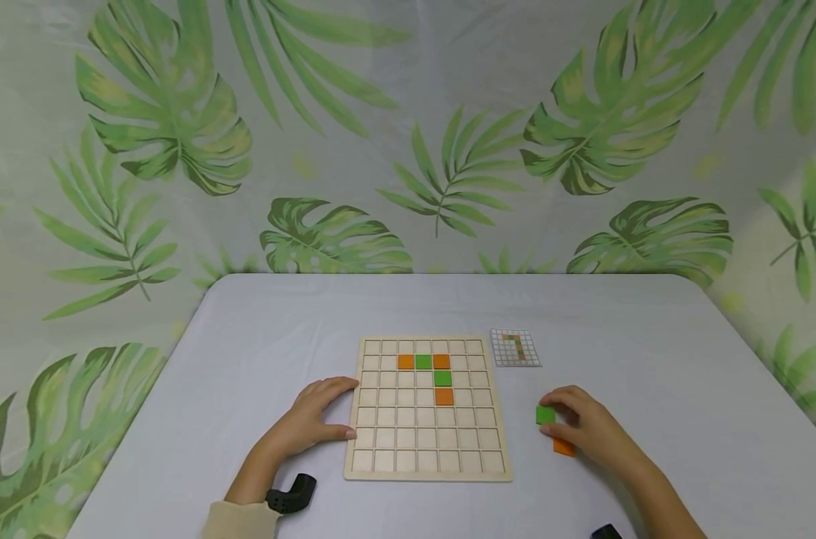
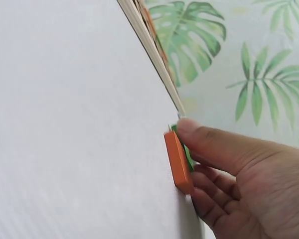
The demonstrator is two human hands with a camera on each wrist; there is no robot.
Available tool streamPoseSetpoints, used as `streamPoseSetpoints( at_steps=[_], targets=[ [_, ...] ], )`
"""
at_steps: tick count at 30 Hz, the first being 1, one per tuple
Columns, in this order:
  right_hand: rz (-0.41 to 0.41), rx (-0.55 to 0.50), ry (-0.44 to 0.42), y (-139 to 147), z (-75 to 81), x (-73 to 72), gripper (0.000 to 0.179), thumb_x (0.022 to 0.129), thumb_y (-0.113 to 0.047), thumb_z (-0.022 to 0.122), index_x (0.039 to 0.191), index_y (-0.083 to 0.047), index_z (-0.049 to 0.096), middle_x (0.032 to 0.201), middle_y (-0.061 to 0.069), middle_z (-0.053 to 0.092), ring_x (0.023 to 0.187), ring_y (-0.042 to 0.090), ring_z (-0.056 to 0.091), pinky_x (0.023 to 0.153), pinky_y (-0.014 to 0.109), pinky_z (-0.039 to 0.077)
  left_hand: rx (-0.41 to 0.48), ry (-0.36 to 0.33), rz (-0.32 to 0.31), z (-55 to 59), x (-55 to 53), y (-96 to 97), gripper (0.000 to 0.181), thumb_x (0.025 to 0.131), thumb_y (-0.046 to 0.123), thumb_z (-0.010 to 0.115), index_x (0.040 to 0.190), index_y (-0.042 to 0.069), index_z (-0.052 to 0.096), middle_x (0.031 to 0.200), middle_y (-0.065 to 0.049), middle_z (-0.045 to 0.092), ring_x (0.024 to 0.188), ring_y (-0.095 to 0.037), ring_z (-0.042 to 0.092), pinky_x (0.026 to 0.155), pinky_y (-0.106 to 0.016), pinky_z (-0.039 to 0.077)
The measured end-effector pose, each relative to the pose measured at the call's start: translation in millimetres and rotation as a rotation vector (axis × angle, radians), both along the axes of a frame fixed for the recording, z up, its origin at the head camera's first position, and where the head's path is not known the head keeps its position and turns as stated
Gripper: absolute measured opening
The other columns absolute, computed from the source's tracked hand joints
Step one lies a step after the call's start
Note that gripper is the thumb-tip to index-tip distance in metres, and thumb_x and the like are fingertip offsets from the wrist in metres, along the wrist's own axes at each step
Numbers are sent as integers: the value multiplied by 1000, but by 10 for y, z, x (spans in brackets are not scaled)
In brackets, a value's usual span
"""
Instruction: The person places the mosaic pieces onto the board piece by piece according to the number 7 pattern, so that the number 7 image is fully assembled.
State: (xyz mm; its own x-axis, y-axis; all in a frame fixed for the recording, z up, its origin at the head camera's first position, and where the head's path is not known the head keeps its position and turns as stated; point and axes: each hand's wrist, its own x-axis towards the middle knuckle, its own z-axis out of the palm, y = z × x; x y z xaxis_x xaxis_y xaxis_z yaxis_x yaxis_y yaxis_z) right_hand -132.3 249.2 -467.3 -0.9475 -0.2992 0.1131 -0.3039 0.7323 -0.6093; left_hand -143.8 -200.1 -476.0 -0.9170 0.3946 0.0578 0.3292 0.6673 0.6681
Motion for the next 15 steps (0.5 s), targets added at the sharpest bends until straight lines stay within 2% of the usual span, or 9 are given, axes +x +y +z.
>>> streamPoseSetpoints(
  at_steps=[7, 11, 15],
  targets=[
    [12, -16, -31, 13, 44, -12, 26, 75, -14, 73, 99, -10, 62, 103, 2, 54, 85, 15, 50, 69, 23, 46, 0, -2, 2, 11, 5, 1, 78, 64, 48, 74, 131, 19, 47, 134, -4, 42, 127, -30, 28, 103, -51, 14],
    [31, -36, 6, -53, 84, -18, 28, 76, -13, 72, 102, -9, 61, 99, -1, 57, 85, 16, 53, 69, 24, 48, 2, -6, 4, 4, 1, -3, 79, 64, 48, 75, 131, 19, 46, 135, -3, 42, 127, -29, 27, 103, -50, 14],
    [95, -81, 71, -188, 155, -24, 31, 75, -10, 72, 104, -9, 62, 99, -4, 59, 86, 17, 55, 70, 27, 49, 10, -4, -3, 4, -1, 2, 78, 64, 46, 75, 131, 18, 47, 135, -4, 42, 127, -30, 27, 103, -51, 14]
  ],
)
